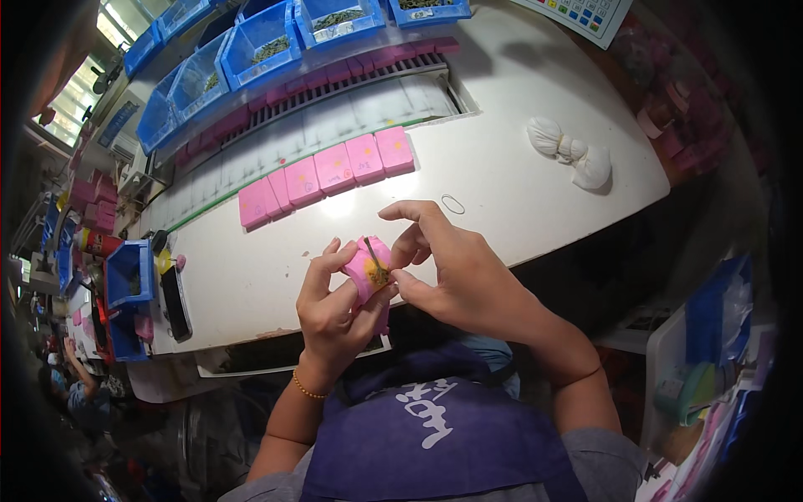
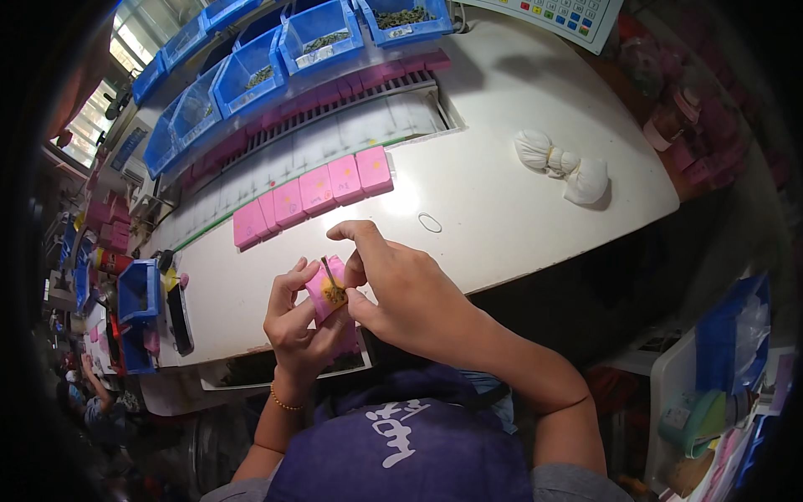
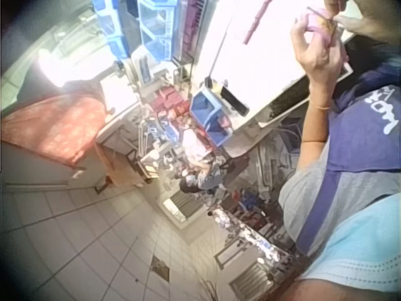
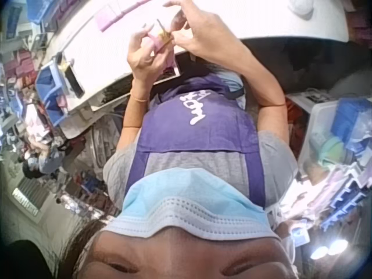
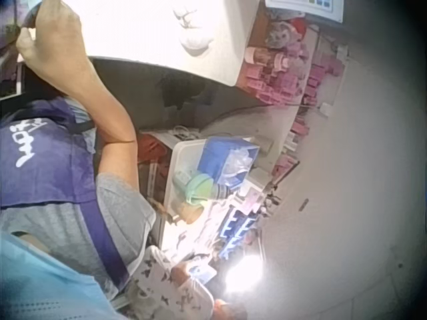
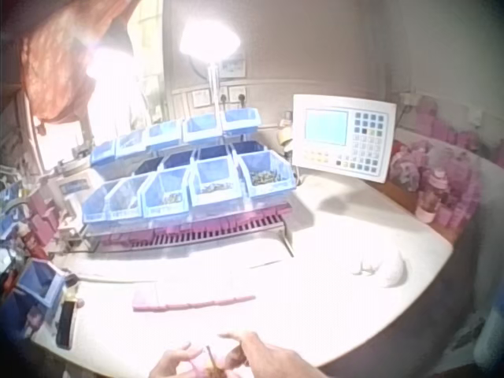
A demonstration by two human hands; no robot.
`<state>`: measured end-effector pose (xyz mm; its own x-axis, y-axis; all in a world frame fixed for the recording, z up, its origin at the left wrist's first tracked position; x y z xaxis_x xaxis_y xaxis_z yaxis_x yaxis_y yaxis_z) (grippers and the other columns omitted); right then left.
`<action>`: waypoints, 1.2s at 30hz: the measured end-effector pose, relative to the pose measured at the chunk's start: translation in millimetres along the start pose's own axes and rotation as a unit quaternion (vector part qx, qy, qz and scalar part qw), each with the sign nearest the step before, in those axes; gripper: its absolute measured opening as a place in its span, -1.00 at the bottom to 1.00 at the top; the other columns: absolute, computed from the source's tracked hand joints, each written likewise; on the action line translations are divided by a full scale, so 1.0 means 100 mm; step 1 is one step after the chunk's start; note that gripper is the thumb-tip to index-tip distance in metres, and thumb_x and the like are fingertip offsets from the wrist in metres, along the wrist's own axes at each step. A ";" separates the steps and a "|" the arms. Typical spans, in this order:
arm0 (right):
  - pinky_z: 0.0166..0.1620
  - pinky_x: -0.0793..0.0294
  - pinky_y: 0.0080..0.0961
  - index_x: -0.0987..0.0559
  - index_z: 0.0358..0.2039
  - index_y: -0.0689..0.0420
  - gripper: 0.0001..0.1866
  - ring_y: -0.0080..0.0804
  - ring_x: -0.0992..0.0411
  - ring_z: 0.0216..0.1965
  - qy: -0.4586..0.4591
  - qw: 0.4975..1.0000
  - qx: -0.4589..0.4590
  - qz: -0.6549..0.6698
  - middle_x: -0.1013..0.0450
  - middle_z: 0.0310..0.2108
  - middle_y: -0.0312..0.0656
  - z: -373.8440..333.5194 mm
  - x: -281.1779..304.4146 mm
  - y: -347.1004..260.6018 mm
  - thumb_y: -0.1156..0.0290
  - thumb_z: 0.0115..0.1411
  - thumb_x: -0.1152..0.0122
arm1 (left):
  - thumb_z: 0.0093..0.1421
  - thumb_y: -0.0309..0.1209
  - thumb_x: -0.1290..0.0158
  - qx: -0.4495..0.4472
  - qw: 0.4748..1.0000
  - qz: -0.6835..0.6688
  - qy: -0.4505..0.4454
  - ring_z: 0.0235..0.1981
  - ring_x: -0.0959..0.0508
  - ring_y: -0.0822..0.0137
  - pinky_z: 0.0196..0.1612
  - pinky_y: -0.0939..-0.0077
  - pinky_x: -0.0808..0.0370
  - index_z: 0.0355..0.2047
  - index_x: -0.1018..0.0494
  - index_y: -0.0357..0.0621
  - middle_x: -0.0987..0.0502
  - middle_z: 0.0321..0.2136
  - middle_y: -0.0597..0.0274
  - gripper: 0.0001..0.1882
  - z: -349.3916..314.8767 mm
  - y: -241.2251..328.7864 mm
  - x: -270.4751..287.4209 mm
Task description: The person is assembling small decorative sprigs into pink silicone molds, using a small tool for precision and a white cloth puff for cleaning.
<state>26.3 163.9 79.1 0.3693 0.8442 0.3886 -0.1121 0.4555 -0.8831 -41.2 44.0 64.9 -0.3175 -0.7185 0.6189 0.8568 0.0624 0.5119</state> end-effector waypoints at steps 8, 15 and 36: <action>-0.24 -0.49 -0.19 -0.26 0.09 0.22 -0.47 -0.06 -0.53 -0.36 -0.015 1.000 0.003 -0.025 -0.47 -0.46 -0.06 0.01 -0.05 0.03 0.58 0.08 -0.16 | -0.11 -0.46 -0.39 -0.026 0.999 0.014 -0.013 -0.15 -0.60 0.04 0.17 -0.05 -0.45 -0.50 -0.58 -0.33 -0.52 -0.20 -0.07 -0.77 0.02 0.06 -0.01; -0.10 -0.54 -0.34 -0.26 0.14 0.22 -0.41 -0.21 -0.57 -0.26 -0.044 0.997 -0.030 -0.056 -0.51 -0.40 -0.09 0.02 -0.08 0.06 0.61 0.09 -0.20 | -0.11 -0.47 -0.38 -0.038 0.999 0.015 -0.025 -0.14 -0.60 0.02 0.16 -0.09 -0.44 -0.56 -0.54 -0.34 -0.51 -0.18 -0.08 -0.77 0.02 0.06 -0.02; -0.23 -0.50 -0.23 -0.22 0.13 0.30 -0.40 -0.06 -0.53 -0.38 0.033 0.995 -0.004 -0.093 -0.49 -0.47 -0.04 0.03 0.18 0.15 0.58 0.05 -0.16 | -0.11 -0.47 -0.39 0.061 0.996 -0.062 -0.036 -0.13 -0.59 0.06 0.17 0.09 -0.44 -0.51 -0.60 -0.32 -0.50 -0.19 -0.04 -0.79 -0.05 -0.21 -0.03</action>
<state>29.0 187.1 73.6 0.4426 0.7245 0.5285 -0.0281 0.6002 -0.7993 -56.3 41.6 49.5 -0.4494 -0.6747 0.5855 0.7552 0.0631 0.6524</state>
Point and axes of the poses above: each hand's wrist, its own z-axis towards the middle knuckle, its own x-axis out of the back of the hand, y = z × x, the point moved 9 cm from there along z, towards the middle knuckle
